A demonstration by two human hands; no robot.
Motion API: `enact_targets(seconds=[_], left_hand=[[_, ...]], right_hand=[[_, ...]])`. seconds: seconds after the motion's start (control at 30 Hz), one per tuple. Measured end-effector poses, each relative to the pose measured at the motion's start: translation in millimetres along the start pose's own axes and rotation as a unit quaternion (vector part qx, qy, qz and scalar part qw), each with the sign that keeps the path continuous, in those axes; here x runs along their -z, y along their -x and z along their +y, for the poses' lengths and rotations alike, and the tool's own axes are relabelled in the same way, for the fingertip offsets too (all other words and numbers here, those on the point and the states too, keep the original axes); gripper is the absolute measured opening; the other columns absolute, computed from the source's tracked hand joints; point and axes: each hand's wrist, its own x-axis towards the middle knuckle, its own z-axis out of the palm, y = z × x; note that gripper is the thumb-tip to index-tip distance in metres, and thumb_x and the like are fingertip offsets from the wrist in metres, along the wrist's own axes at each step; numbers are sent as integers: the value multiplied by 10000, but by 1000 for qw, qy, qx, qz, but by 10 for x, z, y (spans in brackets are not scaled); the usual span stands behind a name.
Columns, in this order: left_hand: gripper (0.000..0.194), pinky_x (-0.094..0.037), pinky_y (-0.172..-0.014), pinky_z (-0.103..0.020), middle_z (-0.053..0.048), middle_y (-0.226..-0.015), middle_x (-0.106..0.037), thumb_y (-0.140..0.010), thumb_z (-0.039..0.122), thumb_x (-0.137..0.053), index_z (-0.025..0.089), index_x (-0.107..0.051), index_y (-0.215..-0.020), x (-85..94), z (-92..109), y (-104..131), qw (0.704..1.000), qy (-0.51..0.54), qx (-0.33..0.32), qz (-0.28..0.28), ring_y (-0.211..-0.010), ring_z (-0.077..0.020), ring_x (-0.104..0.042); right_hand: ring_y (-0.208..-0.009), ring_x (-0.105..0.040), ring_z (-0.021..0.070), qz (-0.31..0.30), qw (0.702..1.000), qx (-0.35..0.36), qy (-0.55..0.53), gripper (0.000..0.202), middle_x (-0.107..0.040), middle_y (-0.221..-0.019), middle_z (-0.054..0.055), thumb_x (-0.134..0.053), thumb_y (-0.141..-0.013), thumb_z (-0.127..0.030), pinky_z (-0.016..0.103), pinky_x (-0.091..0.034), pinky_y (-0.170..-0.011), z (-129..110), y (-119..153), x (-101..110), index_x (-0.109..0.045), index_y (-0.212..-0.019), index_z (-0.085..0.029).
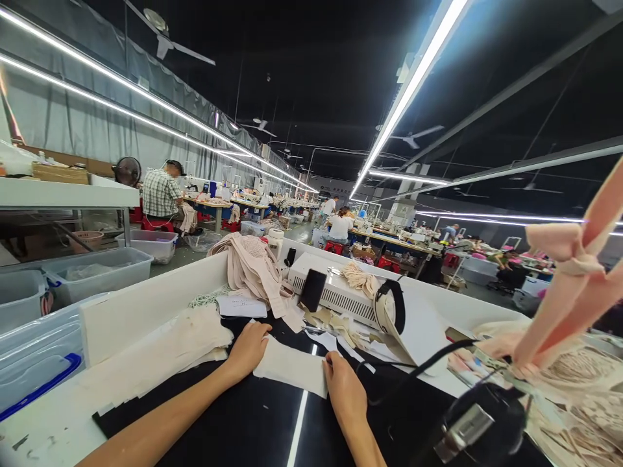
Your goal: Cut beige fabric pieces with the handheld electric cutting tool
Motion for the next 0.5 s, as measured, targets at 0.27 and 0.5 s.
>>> enact_targets(seconds=[0.27, 0.5], left_hand=[[299, -574, -939, -454, -107, -1301, -627, -1033, 343, -636, 174, -628, -1279, 157, 22, -88, 1000, 0, -13, 2, -1104, -249, -654], [308, -577, -933, -451, -108, -1303, -624, -1034, 346, -636, 175, -623, -1289, 102, -52, -152, 1000, -5, -3, -6, -1099, -248, -655]], right_hand=[[-905, -700, 179, 8, 999, 3, -35, 214, -710, -1008, 34, -571, -1041, -356, 372, -589, -814, 12, -33, -2, -666, -1105, -175], [-876, -687, 177, -7, 1000, -8, -17, 241, -700, -987, 31, -566, -1039, -392, 366, -580, -787, -37, -28, -26, -664, -1096, -179]])
